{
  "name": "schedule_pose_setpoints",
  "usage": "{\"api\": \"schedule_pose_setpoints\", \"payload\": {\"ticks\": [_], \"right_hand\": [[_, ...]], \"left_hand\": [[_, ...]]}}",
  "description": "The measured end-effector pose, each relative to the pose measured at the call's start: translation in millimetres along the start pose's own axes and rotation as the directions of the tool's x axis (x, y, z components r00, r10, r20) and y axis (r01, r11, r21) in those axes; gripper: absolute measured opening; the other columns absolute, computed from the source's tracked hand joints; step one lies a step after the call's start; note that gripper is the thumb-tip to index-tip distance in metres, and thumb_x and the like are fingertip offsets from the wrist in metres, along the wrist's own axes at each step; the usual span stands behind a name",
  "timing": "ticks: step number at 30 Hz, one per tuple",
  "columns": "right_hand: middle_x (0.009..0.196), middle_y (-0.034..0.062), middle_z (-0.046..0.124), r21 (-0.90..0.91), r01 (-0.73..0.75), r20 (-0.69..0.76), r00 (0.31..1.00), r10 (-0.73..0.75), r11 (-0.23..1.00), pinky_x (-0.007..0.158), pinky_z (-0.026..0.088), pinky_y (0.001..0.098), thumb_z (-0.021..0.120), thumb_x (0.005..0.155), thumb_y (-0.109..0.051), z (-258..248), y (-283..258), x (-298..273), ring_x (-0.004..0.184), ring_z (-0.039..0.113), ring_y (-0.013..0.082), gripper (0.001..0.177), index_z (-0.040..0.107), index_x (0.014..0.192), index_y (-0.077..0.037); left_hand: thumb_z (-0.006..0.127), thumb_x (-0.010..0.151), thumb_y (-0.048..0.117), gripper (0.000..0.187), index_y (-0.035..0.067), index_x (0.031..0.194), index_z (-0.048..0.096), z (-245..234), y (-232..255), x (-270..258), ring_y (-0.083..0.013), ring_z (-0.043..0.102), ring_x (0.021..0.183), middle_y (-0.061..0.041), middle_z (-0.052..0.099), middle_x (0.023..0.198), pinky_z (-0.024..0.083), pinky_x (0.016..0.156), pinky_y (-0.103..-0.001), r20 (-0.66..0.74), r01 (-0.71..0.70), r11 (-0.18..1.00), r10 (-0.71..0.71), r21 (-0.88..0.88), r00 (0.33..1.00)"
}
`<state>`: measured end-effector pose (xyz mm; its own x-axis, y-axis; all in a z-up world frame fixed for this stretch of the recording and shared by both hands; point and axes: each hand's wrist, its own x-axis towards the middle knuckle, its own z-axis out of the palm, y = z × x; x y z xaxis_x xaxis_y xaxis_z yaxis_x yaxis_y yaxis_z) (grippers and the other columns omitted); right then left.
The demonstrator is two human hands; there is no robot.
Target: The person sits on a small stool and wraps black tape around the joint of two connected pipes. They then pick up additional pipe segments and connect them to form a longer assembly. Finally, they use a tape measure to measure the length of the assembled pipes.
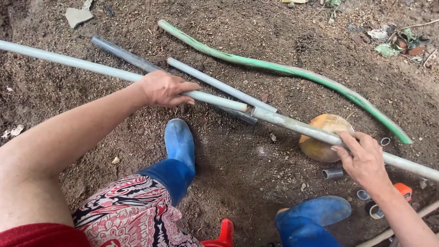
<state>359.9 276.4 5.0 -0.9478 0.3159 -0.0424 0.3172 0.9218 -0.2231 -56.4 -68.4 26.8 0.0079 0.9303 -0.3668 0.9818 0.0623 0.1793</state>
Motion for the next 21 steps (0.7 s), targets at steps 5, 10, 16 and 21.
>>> {"api": "schedule_pose_setpoints", "payload": {"ticks": [5, 10, 16, 21], "right_hand": [[0.112, 0.0145, 0.058, 0.023, -0.001, -0.003, 1.0, 0.002, 1.0, 0.086, 0.045, 0.0373, 0.062, 0.086, -0.022, 1.0, 2.1, 0.6, 0.093, 0.053, 0.0246, 0.036, 0.064, 0.121, -0.014], [0.108, 0.0148, 0.058, 0.069, 0.026, -0.065, 0.998, -0.022, 0.997, 0.087, 0.045, 0.0387, 0.068, 0.081, -0.017, -2.2, -1.4, 0.0, 0.094, 0.054, 0.0267, 0.039, 0.065, 0.12, -0.01], [0.105, 0.0135, 0.057, 0.084, 0.069, -0.08, 0.995, -0.063, 0.994, 0.089, 0.043, 0.0386, 0.068, 0.08, -0.015, 1.1, 3.8, 0.9, 0.091, 0.053, 0.0241, 0.039, 0.065, 0.119, -0.011], [0.106, 0.0122, 0.058, 0.069, 0.06, -0.061, 0.997, -0.056, 0.996, 0.088, 0.044, 0.0371, 0.067, 0.081, -0.016, 1.9, 4.8, 1.2, 0.091, 0.053, 0.0229, 0.039, 0.065, 0.12, -0.012]], "left_hand": [[0.026, 0.092, 0.055, 0.056, 0.021, 0.133, 0.041, -6.6, 10.5, 10.0, -0.0135, 0.063, 0.044, -0.004, 0.066, 0.067, 0.056, 0.037, -0.023, 0.06, 0.031, 0.999, -0.032, 0.015, 0.998], [0.029, 0.09, 0.057, 0.058, 0.022, 0.134, 0.043, -12.6, 9.1, 12.5, -0.0146, 0.065, 0.048, -0.006, 0.067, 0.067, 0.058, 0.041, -0.025, 0.096, 0.055, 0.998, -0.056, 0.007, 0.994], [0.028, 0.09, 0.057, 0.056, 0.026, 0.134, 0.042, -29.4, 19.2, 10.0, -0.0124, 0.066, 0.047, -0.004, 0.068, 0.07, 0.06, 0.039, -0.023, 0.15, 0.075, 0.997, -0.076, 0.018, 0.986], [0.024, 0.09, 0.059, 0.06, 0.026, 0.138, 0.036, -45.4, 37.3, 21.9, -0.0113, 0.066, 0.051, -0.004, 0.065, 0.064, 0.061, 0.046, -0.022, 0.301, 0.143, 0.99, -0.142, 0.017, 0.943]]}}
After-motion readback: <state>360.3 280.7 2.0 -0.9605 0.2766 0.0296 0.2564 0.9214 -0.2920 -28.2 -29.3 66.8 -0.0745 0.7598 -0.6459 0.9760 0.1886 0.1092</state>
